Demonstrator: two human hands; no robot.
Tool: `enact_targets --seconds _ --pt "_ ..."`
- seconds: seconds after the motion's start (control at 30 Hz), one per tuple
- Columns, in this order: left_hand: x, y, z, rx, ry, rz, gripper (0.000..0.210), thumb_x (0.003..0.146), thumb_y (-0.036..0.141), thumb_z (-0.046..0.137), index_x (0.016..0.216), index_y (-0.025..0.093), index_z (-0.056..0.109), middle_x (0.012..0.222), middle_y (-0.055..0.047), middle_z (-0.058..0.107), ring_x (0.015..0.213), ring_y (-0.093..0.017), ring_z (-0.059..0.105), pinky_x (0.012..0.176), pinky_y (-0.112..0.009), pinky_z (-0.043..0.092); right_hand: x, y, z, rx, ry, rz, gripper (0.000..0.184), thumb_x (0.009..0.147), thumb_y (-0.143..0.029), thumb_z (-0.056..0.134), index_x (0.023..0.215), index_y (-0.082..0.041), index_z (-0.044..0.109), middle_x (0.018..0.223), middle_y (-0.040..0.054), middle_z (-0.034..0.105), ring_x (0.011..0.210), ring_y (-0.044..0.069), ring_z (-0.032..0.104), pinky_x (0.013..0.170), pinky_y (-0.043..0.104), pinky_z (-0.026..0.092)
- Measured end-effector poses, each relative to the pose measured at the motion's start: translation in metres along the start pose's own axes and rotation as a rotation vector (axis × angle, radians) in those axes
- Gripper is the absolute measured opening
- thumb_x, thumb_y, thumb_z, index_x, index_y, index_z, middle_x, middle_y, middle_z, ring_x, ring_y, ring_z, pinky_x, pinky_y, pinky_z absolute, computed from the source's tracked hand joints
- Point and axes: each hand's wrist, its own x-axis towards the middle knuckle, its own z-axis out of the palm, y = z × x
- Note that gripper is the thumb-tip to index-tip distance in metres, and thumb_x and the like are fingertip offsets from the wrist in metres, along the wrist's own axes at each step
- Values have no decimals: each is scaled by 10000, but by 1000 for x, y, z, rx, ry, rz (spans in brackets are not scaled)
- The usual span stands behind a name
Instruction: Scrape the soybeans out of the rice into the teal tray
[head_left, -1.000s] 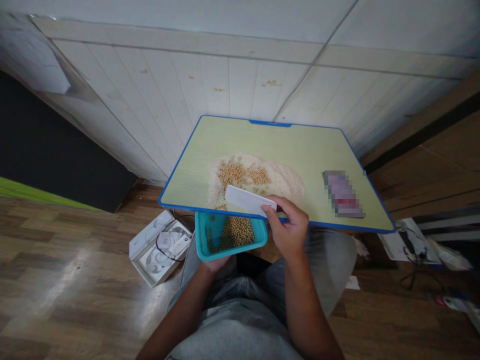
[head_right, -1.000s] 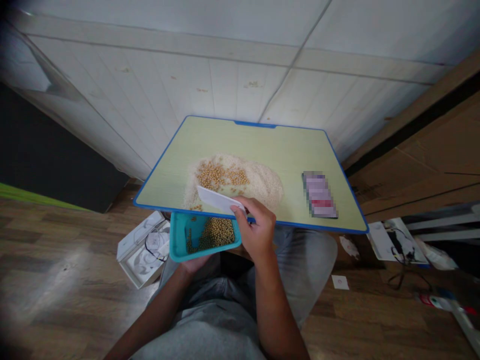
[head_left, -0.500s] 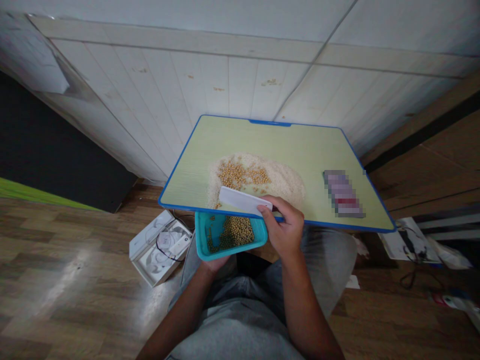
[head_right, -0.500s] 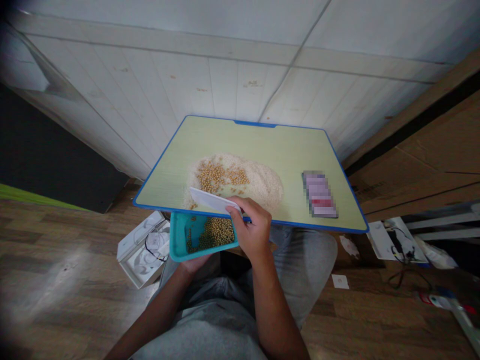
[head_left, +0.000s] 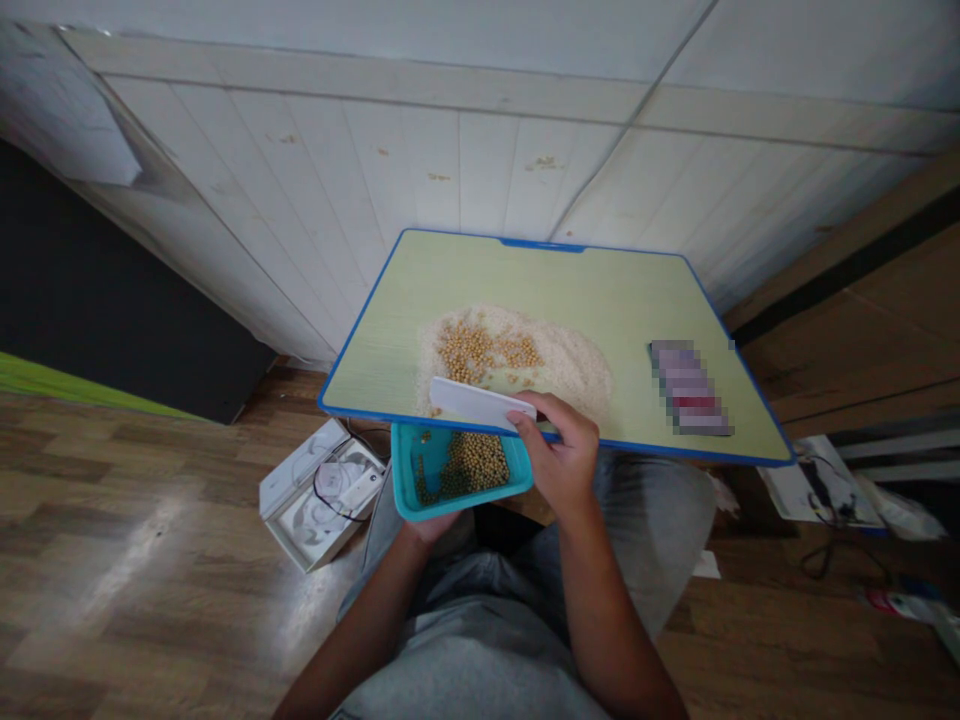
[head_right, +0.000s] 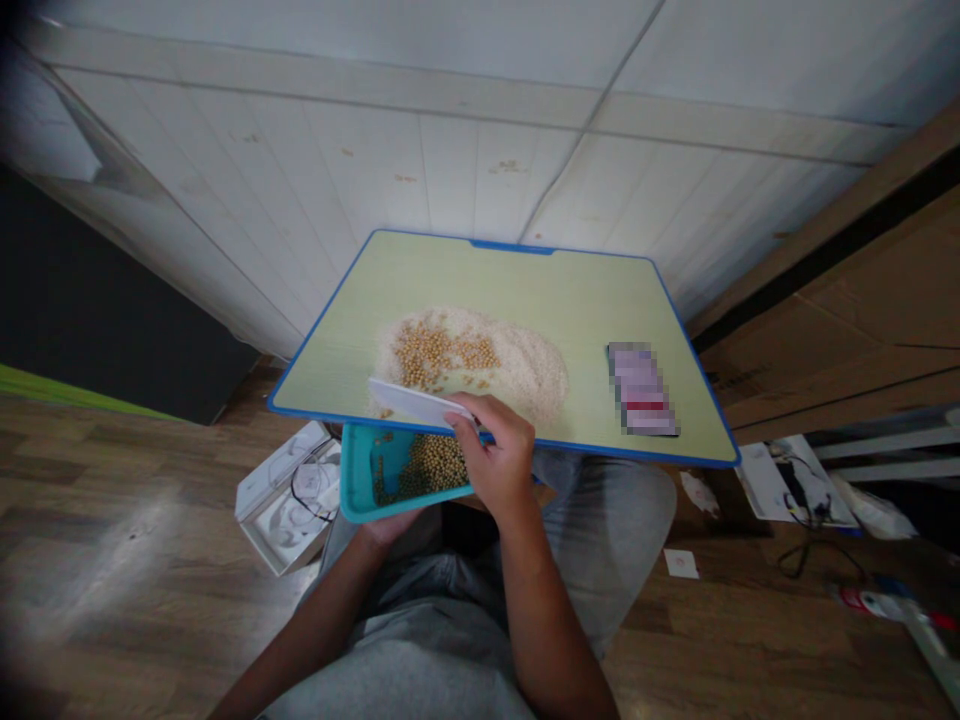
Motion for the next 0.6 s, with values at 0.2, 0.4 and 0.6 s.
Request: enact_targets --seconds 0.2,0.4,0.6 --pt "0 0 -2 -94 22 7 780 1114 694 268 1409 210 805 1593 -91 744 1693 -375 453 1428 -685 177 0 1 2 20 -22 -15 143 1030 -222 724 1035 -242 865 945 43 882 826 184 812 780 299 661" --pt "3 -1 -12 -12 106 23 642 1089 654 449 1547 283 705 1602 -110 737 1636 -419 529 1387 -752 255 -2 0 0 41 -41 -6 142 1028 -235 729 1029 -253 869 947 43 885 823 186 812 776 314 669" --pt "5 -2 -17 -41 84 11 674 1108 651 375 1545 241 682 1608 -120 731 1616 -350 563 1414 -649 286 -2 0 1 50 -83 -14 145 1034 -270 727 1017 -260 871 950 48 888 852 196 822 800 331 675"
